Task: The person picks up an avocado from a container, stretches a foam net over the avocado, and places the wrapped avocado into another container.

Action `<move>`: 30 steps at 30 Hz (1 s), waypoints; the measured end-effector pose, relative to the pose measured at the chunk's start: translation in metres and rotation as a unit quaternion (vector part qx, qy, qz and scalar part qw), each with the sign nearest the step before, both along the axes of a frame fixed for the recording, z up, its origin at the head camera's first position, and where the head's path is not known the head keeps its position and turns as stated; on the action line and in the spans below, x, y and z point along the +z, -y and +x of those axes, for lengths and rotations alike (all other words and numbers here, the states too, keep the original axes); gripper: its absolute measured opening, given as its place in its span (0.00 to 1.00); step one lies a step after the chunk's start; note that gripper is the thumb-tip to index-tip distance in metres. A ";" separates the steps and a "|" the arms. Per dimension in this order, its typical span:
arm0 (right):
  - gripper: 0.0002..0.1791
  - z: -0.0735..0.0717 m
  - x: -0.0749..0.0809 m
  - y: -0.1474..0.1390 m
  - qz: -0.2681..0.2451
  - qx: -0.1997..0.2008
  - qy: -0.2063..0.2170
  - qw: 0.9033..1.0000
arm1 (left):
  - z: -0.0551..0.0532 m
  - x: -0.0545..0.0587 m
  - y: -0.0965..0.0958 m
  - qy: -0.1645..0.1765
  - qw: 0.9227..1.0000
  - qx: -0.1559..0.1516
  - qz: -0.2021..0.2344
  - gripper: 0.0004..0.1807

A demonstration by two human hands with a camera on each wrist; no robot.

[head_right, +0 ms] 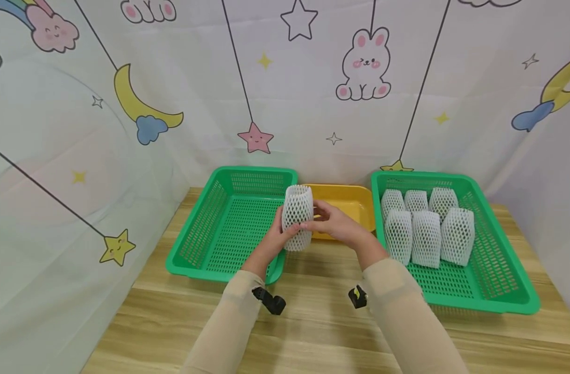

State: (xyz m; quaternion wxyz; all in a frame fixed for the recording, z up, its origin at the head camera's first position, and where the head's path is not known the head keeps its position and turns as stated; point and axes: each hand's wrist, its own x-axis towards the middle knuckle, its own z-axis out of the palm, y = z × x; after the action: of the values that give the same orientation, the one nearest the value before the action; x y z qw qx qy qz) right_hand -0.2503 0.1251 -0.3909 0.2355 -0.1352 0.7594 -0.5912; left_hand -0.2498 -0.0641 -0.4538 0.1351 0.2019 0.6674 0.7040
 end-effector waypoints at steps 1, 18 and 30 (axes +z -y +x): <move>0.41 0.000 0.000 0.000 0.004 -0.001 0.000 1.000 | 0.000 0.000 0.000 -0.001 1.000 -0.002 -0.001 0.55; 0.40 -0.003 0.041 -0.034 0.032 -0.050 -0.025 0.998 | 0.009 0.025 0.002 -0.017 0.997 -0.059 0.046 0.61; 0.38 0.013 0.092 -0.152 0.267 -0.054 -0.074 0.959 | 0.008 0.021 0.000 -0.028 0.996 -0.069 0.042 0.33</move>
State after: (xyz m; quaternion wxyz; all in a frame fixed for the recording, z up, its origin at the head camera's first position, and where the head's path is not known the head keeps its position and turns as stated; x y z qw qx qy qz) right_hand -0.2372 0.2774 -0.2991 0.1740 -0.0700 0.9110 -0.3672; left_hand -0.2419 -0.0638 -0.4325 0.1559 0.2727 0.6249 0.7147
